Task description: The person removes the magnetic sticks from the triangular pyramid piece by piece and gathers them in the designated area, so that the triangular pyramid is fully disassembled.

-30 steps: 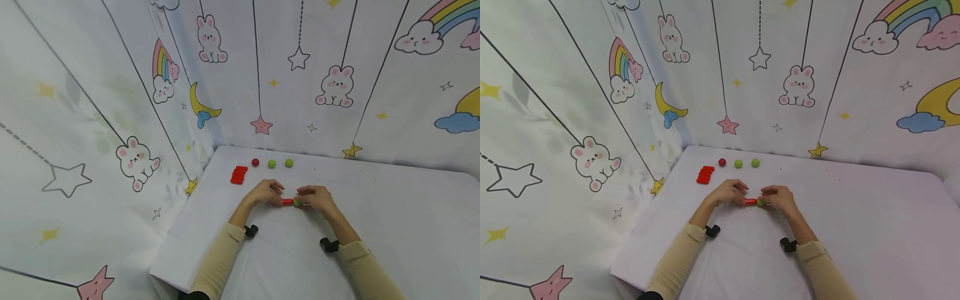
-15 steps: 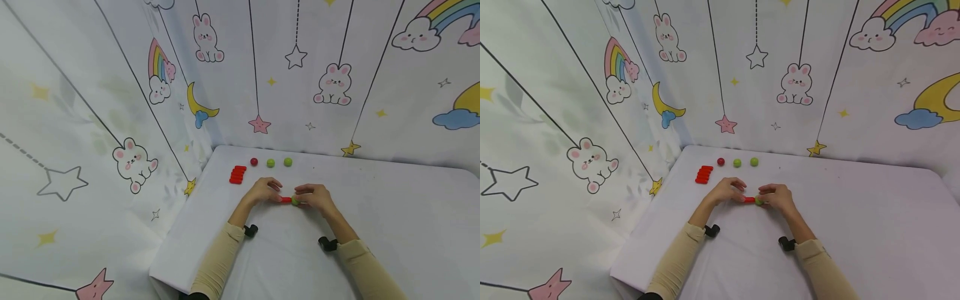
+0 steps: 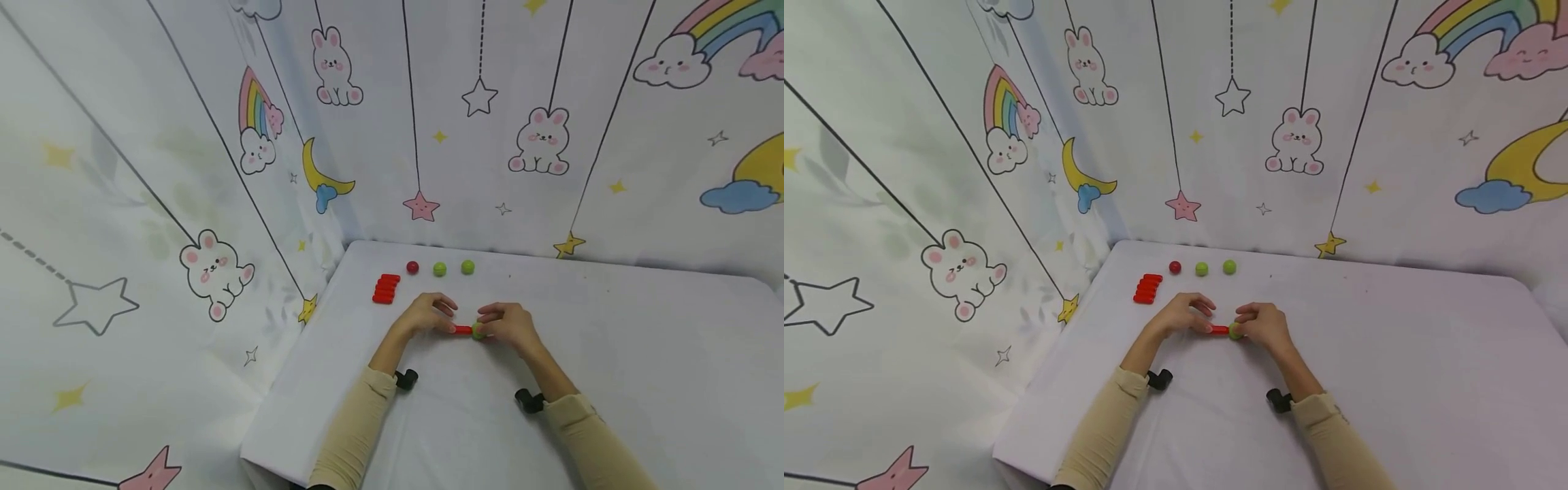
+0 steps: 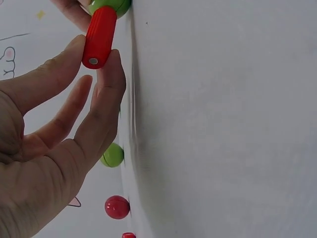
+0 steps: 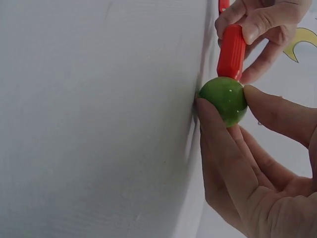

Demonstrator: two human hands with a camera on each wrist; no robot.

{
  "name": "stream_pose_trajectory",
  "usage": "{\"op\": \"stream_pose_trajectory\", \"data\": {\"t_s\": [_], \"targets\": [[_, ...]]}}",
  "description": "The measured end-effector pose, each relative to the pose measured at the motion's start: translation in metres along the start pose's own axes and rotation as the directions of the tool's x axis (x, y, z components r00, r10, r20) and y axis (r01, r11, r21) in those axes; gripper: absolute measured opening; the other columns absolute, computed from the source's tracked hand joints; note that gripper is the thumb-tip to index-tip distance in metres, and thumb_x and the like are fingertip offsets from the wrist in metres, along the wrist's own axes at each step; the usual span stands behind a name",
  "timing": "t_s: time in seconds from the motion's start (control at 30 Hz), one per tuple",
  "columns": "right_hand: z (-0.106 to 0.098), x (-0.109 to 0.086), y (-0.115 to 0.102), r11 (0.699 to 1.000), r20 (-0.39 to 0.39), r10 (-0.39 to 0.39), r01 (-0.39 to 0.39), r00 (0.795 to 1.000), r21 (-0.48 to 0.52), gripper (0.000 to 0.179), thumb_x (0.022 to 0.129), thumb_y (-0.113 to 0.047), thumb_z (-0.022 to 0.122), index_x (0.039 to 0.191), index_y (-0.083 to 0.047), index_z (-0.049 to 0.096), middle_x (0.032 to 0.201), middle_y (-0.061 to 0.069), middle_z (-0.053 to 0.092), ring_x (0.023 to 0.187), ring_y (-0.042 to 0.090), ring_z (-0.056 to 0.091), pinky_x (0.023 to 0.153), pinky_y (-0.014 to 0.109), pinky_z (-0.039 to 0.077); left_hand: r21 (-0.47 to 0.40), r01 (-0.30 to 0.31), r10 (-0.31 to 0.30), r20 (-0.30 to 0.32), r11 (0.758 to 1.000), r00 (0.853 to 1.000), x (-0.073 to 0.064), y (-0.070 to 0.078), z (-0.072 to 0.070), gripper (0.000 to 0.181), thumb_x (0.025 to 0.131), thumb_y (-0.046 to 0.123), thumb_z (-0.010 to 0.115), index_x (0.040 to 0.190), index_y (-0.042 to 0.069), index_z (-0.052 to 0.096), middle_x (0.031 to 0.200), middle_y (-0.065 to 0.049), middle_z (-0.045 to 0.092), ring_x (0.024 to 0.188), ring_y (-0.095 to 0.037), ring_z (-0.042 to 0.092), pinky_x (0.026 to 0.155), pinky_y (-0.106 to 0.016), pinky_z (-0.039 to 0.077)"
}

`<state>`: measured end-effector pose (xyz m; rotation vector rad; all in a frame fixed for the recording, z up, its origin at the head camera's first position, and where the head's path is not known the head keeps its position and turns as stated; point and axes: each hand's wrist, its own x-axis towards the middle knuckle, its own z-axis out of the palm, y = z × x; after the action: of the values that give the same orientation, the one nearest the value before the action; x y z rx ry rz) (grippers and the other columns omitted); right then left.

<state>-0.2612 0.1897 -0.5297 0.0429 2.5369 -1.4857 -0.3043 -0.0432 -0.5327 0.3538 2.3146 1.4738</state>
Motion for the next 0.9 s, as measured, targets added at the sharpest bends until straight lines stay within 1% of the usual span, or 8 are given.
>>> {"op": "stream_pose_trajectory", "data": {"t_s": [0.1,0.23,0.43,0.63,0.67,0.77,0.9], "targets": [[0.004,0.000,0.000,1.000,0.000,0.005,-0.005,1.000,0.004,0.044,0.088,-0.011,0.082,0.129,0.001,0.068,0.112,0.014,0.077,0.094,0.022,0.073,0.077,0.035,0.061,-0.003,0.003,-0.003,0.007,1.000,1.000,-0.001,-0.004,-0.002,0.044,0.080,0.004,0.089,0.121,0.006,0.072,0.112,-0.011,0.073,0.091,-0.016,0.067,0.077,-0.029,0.054],[0.008,0.001,0.001,1.000,0.022,0.010,-0.011,1.000,0.028,0.045,0.088,-0.009,0.082,0.129,0.003,0.067,0.112,0.016,0.077,0.094,0.022,0.074,0.078,0.036,0.063,-0.012,0.014,-0.014,0.014,1.000,1.000,-0.003,-0.008,-0.004,0.045,0.081,0.002,0.088,0.122,0.005,0.072,0.114,-0.013,0.072,0.090,-0.017,0.066,0.075,-0.028,0.055],[0.010,0.002,-0.002,1.000,0.022,0.004,-0.004,1.000,0.020,0.045,0.087,-0.007,0.082,0.128,0.005,0.067,0.111,0.017,0.077,0.092,0.024,0.074,0.077,0.037,0.063,-0.015,0.006,-0.005,0.034,1.000,0.999,-0.005,-0.007,-0.006,0.047,0.081,0.001,0.087,0.125,0.003,0.070,0.116,-0.016,0.070,0.087,-0.018,0.067,0.073,-0.028,0.056],[0.011,0.004,-0.005,0.999,0.032,0.007,-0.009,0.999,0.042,0.045,0.088,-0.003,0.081,0.128,0.007,0.065,0.113,0.021,0.075,0.092,0.024,0.074,0.077,0.039,0.063,-0.003,0.006,-0.005,0.023,1.000,1.000,-0.005,-0.007,-0.009,0.045,0.081,0.001,0.087,0.124,0.004,0.071,0.113,-0.014,0.071,0.087,-0.018,0.066,0.072,-0.029,0.056],[0.011,0.004,-0.006,0.999,0.031,0.010,-0.012,0.999,0.042,0.044,0.088,-0.003,0.081,0.128,0.007,0.065,0.113,0.020,0.075,0.091,0.024,0.074,0.077,0.039,0.063,0.009,0.007,-0.007,0.018,1.000,1.000,-0.006,-0.008,-0.010,0.045,0.081,0.001,0.087,0.123,0.004,0.071,0.113,-0.014,0.071,0.087,-0.018,0.066,0.073,-0.029,0.055],[0.010,0.005,-0.006,0.999,0.032,0.018,-0.019,0.999,0.038,0.045,0.088,-0.003,0.080,0.129,0.006,0.065,0.113,0.020,0.075,0.093,0.025,0.074,0.077,0.038,0.063,0.037,0.011,-0.011,-0.006,0.999,1.000,-0.009,-0.011,-0.016,0.044,0.082,0.002,0.087,0.123,0.006,0.072,0.112,-0.012,0.071,0.090,-0.018,0.066,0.076,-0.029,0.055],[0.007,0.006,-0.004,0.999,0.033,0.007,-0.008,0.999,0.044,0.045,0.089,-0.003,0.079,0.130,0.006,0.064,0.114,0.020,0.075,0.096,0.027,0.074,0.077,0.037,0.063,0.067,0.023,-0.021,-0.034,0.997,0.999,-0.014,-0.018,-0.030,0.043,0.082,0.005,0.087,0.122,0.008,0.072,0.111,-0.008,0.071,0.093,-0.018,0.066,0.079,-0.031,0.055]]}}
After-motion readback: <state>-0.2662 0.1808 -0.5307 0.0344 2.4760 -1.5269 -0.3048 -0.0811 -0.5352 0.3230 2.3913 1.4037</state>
